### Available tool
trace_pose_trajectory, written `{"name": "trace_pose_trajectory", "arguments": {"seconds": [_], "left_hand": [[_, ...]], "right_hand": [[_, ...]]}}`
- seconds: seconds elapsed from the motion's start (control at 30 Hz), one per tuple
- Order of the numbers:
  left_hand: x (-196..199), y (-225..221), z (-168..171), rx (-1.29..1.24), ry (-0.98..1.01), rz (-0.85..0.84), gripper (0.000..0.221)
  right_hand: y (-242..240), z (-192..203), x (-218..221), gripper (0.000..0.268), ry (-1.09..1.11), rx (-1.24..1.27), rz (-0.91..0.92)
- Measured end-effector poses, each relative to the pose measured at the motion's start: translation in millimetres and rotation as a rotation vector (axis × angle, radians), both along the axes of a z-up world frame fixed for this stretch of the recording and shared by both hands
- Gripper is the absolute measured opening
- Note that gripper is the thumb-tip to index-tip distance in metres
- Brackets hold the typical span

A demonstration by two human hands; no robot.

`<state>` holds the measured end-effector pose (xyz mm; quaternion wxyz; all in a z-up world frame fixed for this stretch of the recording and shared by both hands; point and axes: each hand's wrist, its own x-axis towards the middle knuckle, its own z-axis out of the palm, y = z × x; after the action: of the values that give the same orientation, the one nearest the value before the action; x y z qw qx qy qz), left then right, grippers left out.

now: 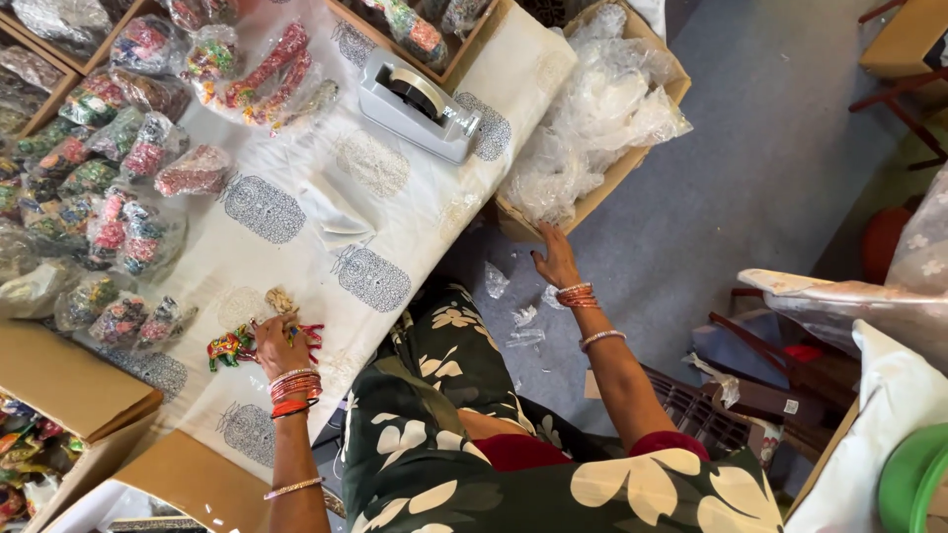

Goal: The recorder wraps small colorful decorative items, including figurines and elephants, in clear plastic packaging.

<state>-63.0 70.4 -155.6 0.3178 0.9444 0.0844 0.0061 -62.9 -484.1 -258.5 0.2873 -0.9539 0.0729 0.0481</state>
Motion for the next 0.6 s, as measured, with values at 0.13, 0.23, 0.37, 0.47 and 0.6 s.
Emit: {"name": "trace_pose_trajectory", "arguments": {"seconds": [0.13,0.23,0.37,0.47,0.6], "left_hand": [[2.7,1.0,-3.2,0.038,0.005,-0.029,0.032],[7.1,1.5,1.0,0.079,0.002,-0.059,0.032],[-5.1,3.6,-3.5,0.045,-0.018,-0.069,0.028],[2.7,5.2,-5.1,0.019,-0.046,-0.067,0.026],[0.5,14.6,-23.5,-0.015,-0.03,-0.038,0.026]], "right_hand": [[28.3,24.7,-29.3,0.07,-0.136,0.146,-0.06],[54.7,15.0,-56.9,0.066,-0.333,0.017,-0.14],[79.3,-17.9,-111.0,0.056,-0.233,0.005,-0.24],[88.2,-39.7,-136.5,0.049,-0.181,0.033,-0.259],[87.1,-55.5,-163.3,0.044,-0.134,0.054,-0.254]]}}
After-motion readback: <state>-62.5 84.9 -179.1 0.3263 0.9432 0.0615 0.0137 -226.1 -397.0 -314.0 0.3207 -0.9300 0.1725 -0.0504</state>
